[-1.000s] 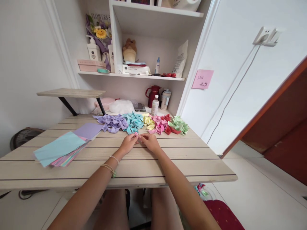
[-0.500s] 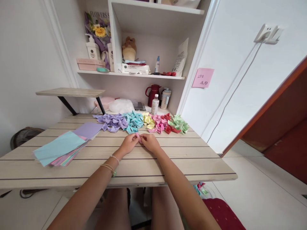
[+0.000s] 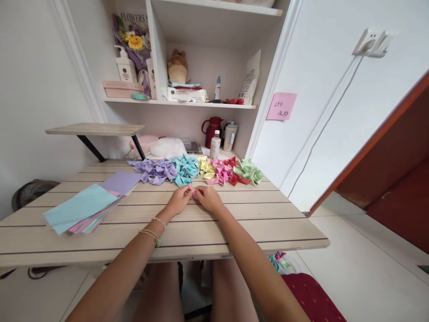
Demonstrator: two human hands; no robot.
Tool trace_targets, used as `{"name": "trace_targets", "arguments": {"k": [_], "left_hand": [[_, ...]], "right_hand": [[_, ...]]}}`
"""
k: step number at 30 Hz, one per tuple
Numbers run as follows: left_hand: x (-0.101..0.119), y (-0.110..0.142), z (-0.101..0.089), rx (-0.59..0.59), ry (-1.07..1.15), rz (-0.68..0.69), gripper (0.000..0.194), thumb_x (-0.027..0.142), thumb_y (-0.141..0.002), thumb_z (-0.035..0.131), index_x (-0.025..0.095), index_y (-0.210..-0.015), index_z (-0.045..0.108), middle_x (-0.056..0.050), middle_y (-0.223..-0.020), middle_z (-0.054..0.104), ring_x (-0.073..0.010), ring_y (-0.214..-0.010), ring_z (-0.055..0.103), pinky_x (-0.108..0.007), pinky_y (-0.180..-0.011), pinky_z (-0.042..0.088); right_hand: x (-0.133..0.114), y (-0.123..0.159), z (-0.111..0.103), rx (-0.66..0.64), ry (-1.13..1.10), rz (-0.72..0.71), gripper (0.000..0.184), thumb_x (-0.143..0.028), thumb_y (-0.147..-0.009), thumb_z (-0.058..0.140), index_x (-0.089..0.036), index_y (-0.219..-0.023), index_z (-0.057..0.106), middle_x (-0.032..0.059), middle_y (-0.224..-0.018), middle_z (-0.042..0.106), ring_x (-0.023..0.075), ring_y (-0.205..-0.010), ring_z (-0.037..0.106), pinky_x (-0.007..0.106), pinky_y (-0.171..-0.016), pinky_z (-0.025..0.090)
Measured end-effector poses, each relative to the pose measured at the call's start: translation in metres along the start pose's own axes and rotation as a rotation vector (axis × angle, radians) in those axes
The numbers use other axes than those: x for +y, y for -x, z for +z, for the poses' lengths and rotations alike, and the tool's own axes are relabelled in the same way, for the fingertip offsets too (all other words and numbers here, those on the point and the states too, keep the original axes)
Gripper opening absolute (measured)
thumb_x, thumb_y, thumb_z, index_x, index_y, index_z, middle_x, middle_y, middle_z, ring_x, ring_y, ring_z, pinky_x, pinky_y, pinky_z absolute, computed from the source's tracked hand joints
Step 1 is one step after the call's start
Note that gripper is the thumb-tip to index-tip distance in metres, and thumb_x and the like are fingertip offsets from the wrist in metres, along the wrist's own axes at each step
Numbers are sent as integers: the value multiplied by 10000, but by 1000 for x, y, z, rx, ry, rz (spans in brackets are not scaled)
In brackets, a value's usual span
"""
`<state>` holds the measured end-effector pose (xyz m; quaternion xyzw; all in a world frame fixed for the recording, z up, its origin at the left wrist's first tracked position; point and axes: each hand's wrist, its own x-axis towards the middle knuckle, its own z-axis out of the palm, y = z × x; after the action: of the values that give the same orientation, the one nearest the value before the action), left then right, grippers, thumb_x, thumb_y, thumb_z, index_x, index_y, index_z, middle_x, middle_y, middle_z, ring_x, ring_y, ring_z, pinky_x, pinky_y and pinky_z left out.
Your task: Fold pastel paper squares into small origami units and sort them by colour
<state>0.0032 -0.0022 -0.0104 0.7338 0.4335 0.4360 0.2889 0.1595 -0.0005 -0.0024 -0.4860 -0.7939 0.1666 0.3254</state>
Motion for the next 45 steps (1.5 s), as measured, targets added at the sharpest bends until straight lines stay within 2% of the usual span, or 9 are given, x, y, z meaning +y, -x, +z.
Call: {"name": "trace_targets", "arguments": {"k": [14, 20, 30, 39, 45], "left_hand": [[-1, -1, -1, -25, -123, 39, 283, 395, -822, 454, 157, -770, 597, -35, -720, 632, -172, -684, 549, -270, -655, 425], [0, -1, -1, -64, -194, 104, 270, 360, -843, 430, 163, -733, 577, -35, -733, 612, -174, -711, 550, -292, -706, 431], [2, 1, -4, -94, -349, 125, 275, 365, -862, 390, 182, -733, 549, -44, -752, 598, -189, -732, 551, -314, -727, 425], [5, 0, -2, -87, -317, 128, 292, 370, -866, 381, 182, -732, 559, -48, -785, 610, -194, -771, 553, -318, -757, 413], [6, 0, -3, -64, -231, 99, 355, 403, -863, 386, 178, -661, 571, -30, -706, 616, -173, -701, 557, -281, -709, 420]], "right_hand": [[-3, 2, -3, -14, 33, -11, 278, -275, -868, 398, -194, -794, 653, 28, -710, 657, 134, -636, 532, 212, -622, 333], [-5, 4, -5, -75, 66, 6, 271, -252, -857, 412, -182, -730, 641, 25, -701, 649, 123, -618, 528, 206, -627, 332], [-5, 2, -2, -81, 93, -43, 245, -240, -881, 403, -184, -928, 637, 61, -881, 672, 159, -810, 574, 226, -700, 348], [-3, 1, -1, -44, 55, -44, 265, -250, -887, 393, -175, -754, 611, 52, -742, 647, 144, -684, 543, 224, -657, 333], [-2, 1, 0, -31, -68, -79, 280, -218, -870, 398, -174, -669, 588, 23, -666, 619, 121, -621, 517, 208, -638, 335]]}}
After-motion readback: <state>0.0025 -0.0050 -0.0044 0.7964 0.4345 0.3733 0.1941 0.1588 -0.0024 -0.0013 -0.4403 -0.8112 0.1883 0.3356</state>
